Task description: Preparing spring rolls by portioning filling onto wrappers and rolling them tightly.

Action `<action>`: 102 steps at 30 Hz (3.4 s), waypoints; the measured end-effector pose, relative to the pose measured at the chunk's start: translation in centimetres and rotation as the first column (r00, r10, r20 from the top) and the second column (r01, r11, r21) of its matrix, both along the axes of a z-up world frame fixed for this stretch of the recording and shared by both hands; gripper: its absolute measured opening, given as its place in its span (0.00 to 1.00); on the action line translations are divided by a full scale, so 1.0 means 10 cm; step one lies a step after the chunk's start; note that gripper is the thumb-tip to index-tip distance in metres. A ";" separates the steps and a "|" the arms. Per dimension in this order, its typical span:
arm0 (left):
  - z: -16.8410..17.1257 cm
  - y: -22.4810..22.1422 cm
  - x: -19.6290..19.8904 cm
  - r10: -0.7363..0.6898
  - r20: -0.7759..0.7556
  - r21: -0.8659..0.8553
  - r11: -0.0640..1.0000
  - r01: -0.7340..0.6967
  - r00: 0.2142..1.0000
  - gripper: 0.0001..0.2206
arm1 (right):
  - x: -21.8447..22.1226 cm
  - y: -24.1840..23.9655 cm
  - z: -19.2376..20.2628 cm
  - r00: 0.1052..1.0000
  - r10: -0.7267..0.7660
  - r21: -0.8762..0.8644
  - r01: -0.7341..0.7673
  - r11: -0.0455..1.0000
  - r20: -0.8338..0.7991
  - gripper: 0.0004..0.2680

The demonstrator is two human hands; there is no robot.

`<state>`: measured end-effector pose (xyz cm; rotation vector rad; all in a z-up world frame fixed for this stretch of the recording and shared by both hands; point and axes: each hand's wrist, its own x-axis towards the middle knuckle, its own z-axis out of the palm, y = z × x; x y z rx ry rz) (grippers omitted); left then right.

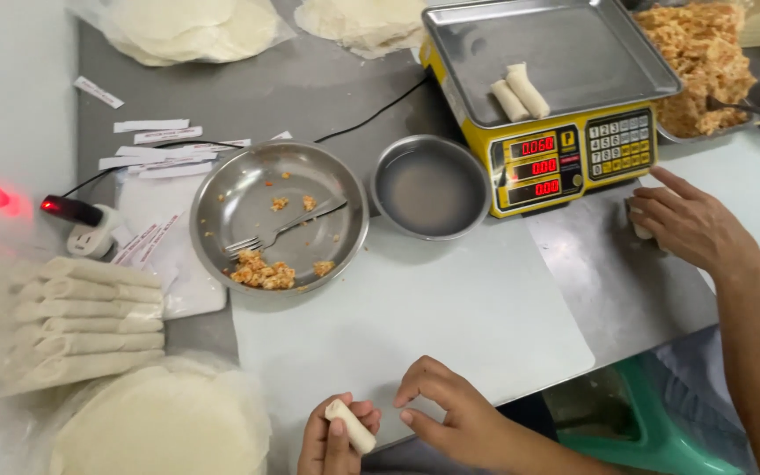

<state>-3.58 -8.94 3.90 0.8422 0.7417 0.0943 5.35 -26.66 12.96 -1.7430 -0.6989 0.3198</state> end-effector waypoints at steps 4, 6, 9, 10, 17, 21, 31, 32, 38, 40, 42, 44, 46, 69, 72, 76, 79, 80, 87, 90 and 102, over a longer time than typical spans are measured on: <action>0.31 0.04 0.02 -0.023 0.167 0.250 0.968 -0.020 0.986 0.20 | -0.01 0.23 0.15 0.993 0.090 -0.050 -0.086 0.995 0.075 0.08; 0.36 0.12 -0.01 -0.297 0.329 0.562 0.825 0.068 0.896 0.20 | -0.04 0.33 0.29 0.992 0.122 -0.053 -0.123 0.991 -0.016 0.11; 0.52 0.12 -0.02 -0.311 0.389 0.536 0.842 0.062 0.867 0.18 | -0.08 0.36 0.33 0.984 0.095 -0.019 -0.099 0.995 -0.148 0.12; 0.55 0.13 -0.02 -0.312 0.388 0.536 0.842 0.062 0.867 0.18 | -0.11 0.35 0.27 0.984 0.095 -0.019 -0.099 0.995 -0.149 0.12; 0.73 0.06 -0.10 -0.408 0.390 0.682 0.730 0.039 0.826 0.14 | -0.23 0.30 0.32 0.994 0.047 0.134 -0.033 0.990 -0.100 0.11; 0.89 -0.03 -0.12 -0.329 0.416 0.725 0.682 -0.091 0.848 0.17 | -0.31 0.18 0.29 0.969 0.060 0.233 -0.003 0.973 -0.238 0.09; 1.29 -0.20 -0.21 -0.370 0.260 0.958 0.212 -0.191 0.892 0.22 | -0.41 -0.11 0.36 0.949 0.214 0.511 -0.069 0.857 -0.231 0.09; 1.21 -0.21 -0.20 -0.387 0.328 0.943 0.194 -0.272 0.862 0.19 | -0.41 -0.14 0.36 0.955 0.192 0.477 -0.064 0.877 -0.224 0.08; 1.13 0.03 -0.32 -0.597 0.259 0.917 0.400 0.002 0.759 0.13 | -0.43 -0.24 0.27 0.951 0.088 0.437 0.053 0.898 -0.297 0.06; 1.20 0.05 -0.29 -0.652 0.179 0.906 0.401 0.135 0.737 0.12 | -0.43 -0.26 0.27 0.944 0.076 0.449 0.082 0.890 -0.322 0.06; 1.34 -0.01 -0.21 -0.598 0.350 0.904 0.417 -0.093 0.721 0.06 | -0.43 -0.27 0.31 0.953 0.040 0.415 0.093 0.905 -0.300 0.07; 1.34 -0.09 -0.19 -0.557 0.369 0.913 0.367 -0.178 0.744 0.05 | -0.45 -0.28 0.27 0.946 0.037 0.427 0.111 0.897 -0.323 0.09; 1.29 -0.11 -0.18 -0.515 0.392 0.914 0.310 -0.260 0.762 0.05 | -0.47 -0.28 0.27 0.938 0.034 0.438 0.129 0.890 -0.344 0.11; 1.08 -0.21 0.07 -0.531 0.419 0.901 0.142 -0.409 0.737 0.11 | -0.33 -0.30 0.05 0.761 -0.006 0.239 0.212 0.948 -0.649 0.15; 1.03 -0.20 0.07 -0.559 0.418 0.902 0.159 -0.401 0.717 0.10 | -0.33 -0.32 -0.02 0.737 -0.008 0.240 0.231 0.943 -0.676 0.15; 1.05 -0.25 0.12 -0.515 0.495 0.868 0.257 -0.425 0.700 0.08 | -0.33 -0.34 -0.10 0.736 0.011 0.273 0.237 0.932 -0.677 0.16; 0.99 -0.27 0.05 -0.534 0.456 0.888 0.321 -0.328 0.712 0.07 | -0.32 -0.34 -0.13 0.750 0.024 0.289 0.226 0.930 -0.662 0.16; 0.99 -0.29 0.02 -0.492 0.427 0.887 0.393 -0.245 0.759 0.07 | -0.32 -0.33 -0.12 0.762 0.026 0.290 0.214 0.933 -0.647 0.17; 0.92 -0.21 -0.04 -0.527 0.321 0.811 0.582 0.059 0.787 0.07 | -0.23 -0.33 0.03 0.917 0.062 0.196 0.018 0.980 -0.394 0.20; 0.92 -0.15 -0.08 -0.536 0.287 0.701 0.682 0.207 0.794 0.07 | -0.20 -0.37 0.21 0.918 0.277 0.335 -0.176 0.926 -0.283 0.15; 1.06 -0.25 -0.01 -0.479 0.251 0.939 0.331 -0.092 0.841 0.07 | -0.12 -0.36 0.14 0.912 0.308 0.327 -0.214 0.921 -0.271 0.09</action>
